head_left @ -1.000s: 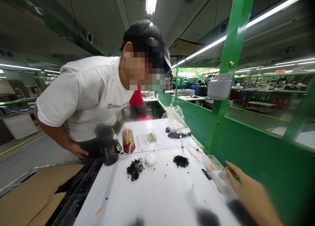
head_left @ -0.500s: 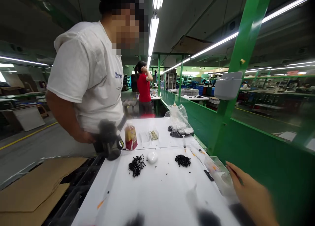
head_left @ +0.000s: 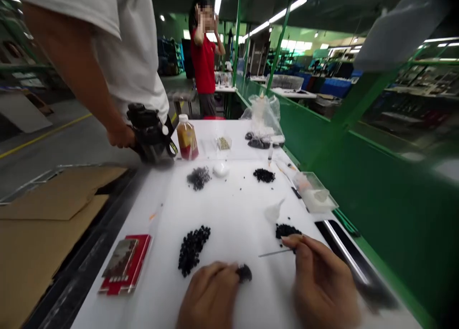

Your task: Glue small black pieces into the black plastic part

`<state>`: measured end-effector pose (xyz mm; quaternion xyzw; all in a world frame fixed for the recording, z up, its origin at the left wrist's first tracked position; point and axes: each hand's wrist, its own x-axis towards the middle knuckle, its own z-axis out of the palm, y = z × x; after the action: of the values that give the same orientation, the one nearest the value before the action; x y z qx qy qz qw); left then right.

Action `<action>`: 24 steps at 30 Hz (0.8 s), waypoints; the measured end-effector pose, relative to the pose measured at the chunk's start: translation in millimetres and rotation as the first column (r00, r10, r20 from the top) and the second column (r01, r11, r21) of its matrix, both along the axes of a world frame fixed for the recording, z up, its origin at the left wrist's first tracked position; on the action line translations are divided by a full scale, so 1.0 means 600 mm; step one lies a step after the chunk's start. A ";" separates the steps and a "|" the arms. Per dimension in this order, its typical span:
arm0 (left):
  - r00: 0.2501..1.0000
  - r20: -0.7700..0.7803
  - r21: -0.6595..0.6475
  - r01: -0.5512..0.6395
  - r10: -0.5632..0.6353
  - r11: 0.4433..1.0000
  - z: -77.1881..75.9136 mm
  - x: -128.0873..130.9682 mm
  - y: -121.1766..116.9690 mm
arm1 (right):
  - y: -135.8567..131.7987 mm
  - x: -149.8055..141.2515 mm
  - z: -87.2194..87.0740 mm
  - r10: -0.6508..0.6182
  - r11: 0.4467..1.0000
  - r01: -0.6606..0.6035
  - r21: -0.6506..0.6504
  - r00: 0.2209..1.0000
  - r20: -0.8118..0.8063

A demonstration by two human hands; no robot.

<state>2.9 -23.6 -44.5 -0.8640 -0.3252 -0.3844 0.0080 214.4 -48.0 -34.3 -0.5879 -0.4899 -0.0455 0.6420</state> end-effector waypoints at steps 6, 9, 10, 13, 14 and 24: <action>0.999 0.034 -0.118 -0.008 0.012 0.993 0.023 0.006 -0.003 | 0.007 -0.035 -0.011 0.099 0.993 -0.100 0.067 0.995 0.026; 0.999 0.045 -0.148 -0.002 0.008 0.989 0.025 0.009 -0.007 | 0.003 -0.035 -0.011 0.147 0.988 -0.150 0.037 0.987 0.071; 0.999 0.048 -0.154 0.002 0.006 0.988 0.025 0.010 -0.007 | 0.003 -0.036 -0.010 0.155 0.987 -0.158 0.027 0.984 0.085; 0.999 0.051 -0.184 0.010 -0.001 0.983 0.024 0.010 -0.007 | 0.003 -0.040 -0.006 0.161 0.987 -0.163 0.007 0.979 0.126; 0.998 0.055 -0.190 0.010 0.001 0.982 0.024 0.010 -0.007 | 0.004 -0.042 -0.005 0.156 0.987 -0.158 0.000 0.979 0.135; 0.998 0.066 -0.253 0.023 -0.006 0.967 0.024 0.006 -0.011 | 0.005 -0.038 0.000 0.132 0.988 -0.134 0.076 0.991 0.028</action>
<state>6.3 -30.3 -30.4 -0.8473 -0.3654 -0.3676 -0.1156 191.7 -45.1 -34.4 -0.5278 -0.5334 -0.0285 0.6604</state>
